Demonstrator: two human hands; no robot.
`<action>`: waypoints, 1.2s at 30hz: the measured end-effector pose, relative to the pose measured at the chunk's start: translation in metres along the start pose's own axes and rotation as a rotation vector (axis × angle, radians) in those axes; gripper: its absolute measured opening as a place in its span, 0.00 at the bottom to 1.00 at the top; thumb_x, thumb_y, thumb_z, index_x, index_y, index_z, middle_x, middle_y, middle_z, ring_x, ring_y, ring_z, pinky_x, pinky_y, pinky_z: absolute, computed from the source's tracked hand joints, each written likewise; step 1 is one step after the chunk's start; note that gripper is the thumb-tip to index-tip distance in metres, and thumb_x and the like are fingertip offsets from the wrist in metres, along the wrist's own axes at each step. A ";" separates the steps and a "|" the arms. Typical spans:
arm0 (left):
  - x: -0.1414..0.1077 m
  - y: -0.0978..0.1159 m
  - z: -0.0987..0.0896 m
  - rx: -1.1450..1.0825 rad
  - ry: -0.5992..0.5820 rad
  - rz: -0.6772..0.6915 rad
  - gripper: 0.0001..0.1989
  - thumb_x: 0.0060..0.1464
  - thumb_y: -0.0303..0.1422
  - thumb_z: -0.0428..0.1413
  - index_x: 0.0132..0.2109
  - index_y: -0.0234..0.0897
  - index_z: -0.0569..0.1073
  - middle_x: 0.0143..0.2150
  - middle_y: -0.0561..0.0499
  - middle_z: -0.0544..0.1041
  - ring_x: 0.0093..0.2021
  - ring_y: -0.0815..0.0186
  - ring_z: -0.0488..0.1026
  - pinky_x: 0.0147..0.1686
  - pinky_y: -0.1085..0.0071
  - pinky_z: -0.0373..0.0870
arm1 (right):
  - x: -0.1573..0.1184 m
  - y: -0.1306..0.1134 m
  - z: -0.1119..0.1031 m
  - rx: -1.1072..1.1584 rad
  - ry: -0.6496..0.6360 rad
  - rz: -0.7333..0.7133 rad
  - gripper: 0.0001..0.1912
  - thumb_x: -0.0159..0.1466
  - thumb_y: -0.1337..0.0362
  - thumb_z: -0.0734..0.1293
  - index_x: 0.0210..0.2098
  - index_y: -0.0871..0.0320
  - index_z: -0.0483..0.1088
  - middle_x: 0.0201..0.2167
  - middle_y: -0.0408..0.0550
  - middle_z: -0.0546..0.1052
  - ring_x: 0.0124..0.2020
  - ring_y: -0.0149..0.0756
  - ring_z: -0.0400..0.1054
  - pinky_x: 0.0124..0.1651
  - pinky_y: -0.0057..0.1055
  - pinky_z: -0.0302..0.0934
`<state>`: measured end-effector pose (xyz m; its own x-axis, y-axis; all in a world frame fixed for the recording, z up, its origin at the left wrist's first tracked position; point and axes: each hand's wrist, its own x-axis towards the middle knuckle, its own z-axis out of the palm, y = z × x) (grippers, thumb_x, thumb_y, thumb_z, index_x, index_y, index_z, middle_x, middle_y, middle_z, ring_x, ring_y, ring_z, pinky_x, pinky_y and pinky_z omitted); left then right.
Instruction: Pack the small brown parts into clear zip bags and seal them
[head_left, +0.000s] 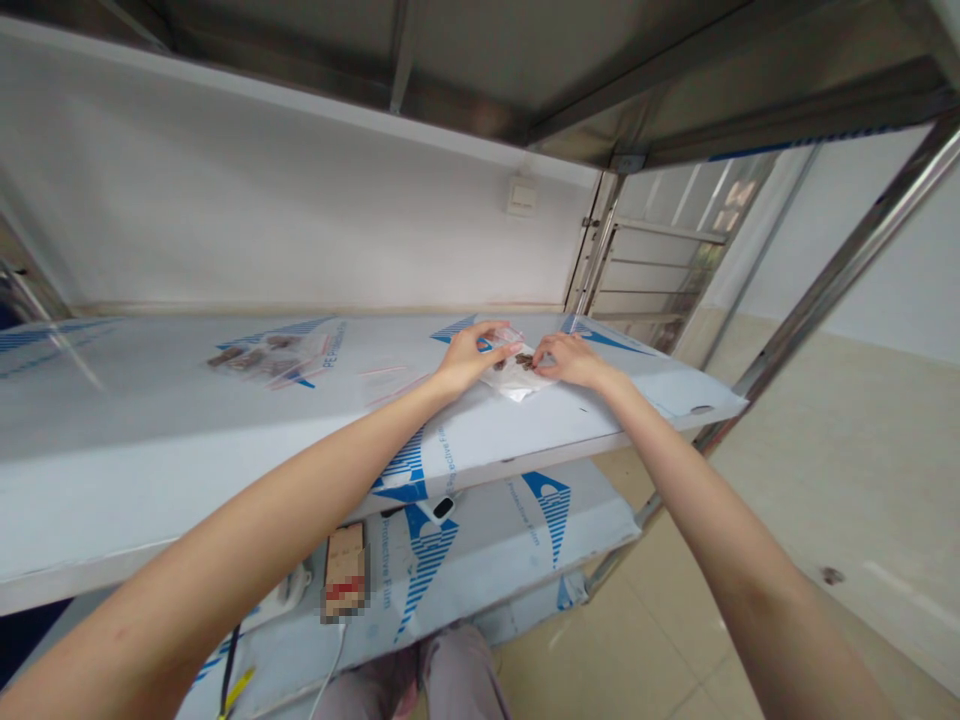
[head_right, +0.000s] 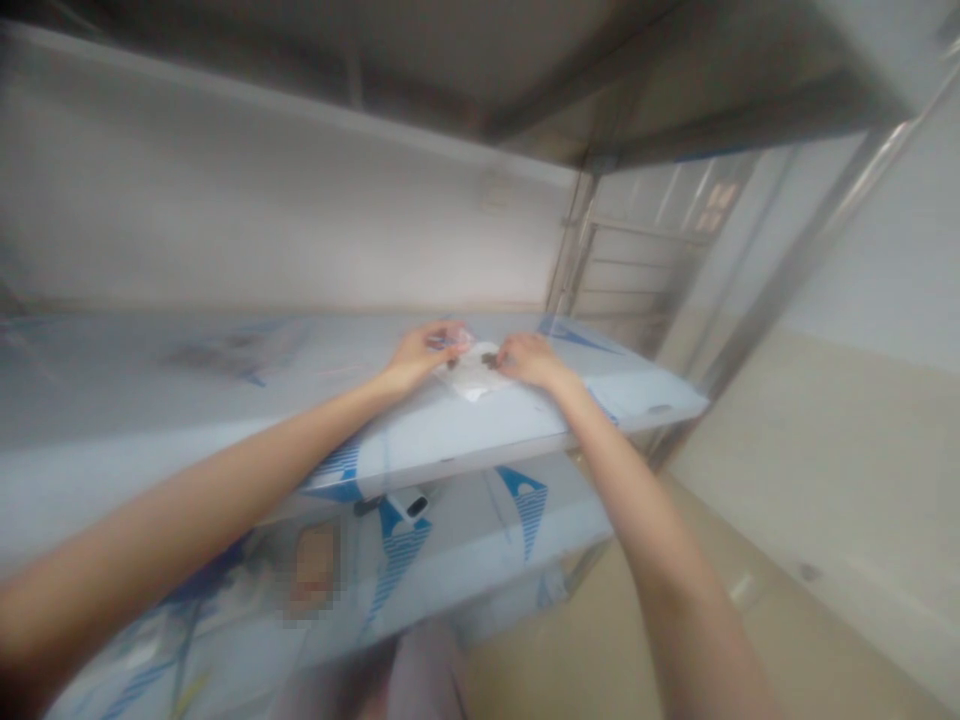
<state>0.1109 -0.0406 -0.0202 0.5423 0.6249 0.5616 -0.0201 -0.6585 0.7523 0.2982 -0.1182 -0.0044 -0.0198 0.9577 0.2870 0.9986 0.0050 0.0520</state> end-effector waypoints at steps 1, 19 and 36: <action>0.000 0.000 0.000 -0.005 0.004 0.000 0.20 0.45 0.39 0.60 0.46 0.35 0.74 0.47 0.44 0.76 0.46 0.61 0.72 0.48 0.67 0.64 | 0.002 0.002 0.001 0.044 0.024 -0.009 0.07 0.57 0.66 0.64 0.32 0.57 0.75 0.38 0.52 0.76 0.44 0.43 0.68 0.50 0.39 0.55; -0.003 0.003 -0.003 -0.100 -0.002 -0.002 0.21 0.43 0.43 0.60 0.44 0.35 0.75 0.42 0.45 0.78 0.40 0.62 0.74 0.43 0.68 0.66 | 0.021 -0.029 -0.044 0.498 0.215 -0.204 0.10 0.57 0.60 0.65 0.33 0.58 0.75 0.36 0.48 0.77 0.39 0.36 0.68 0.44 0.33 0.59; 0.002 -0.005 -0.001 -0.055 0.022 0.020 0.20 0.46 0.38 0.60 0.47 0.35 0.73 0.45 0.44 0.77 0.44 0.63 0.72 0.45 0.68 0.64 | 0.012 0.008 0.013 -0.008 0.030 0.075 0.10 0.58 0.61 0.65 0.36 0.54 0.76 0.43 0.51 0.76 0.47 0.46 0.67 0.49 0.41 0.56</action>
<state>0.1116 -0.0355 -0.0231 0.5225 0.6212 0.5841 -0.0773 -0.6477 0.7580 0.3070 -0.1033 -0.0130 0.0540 0.9464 0.3185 0.9969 -0.0693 0.0368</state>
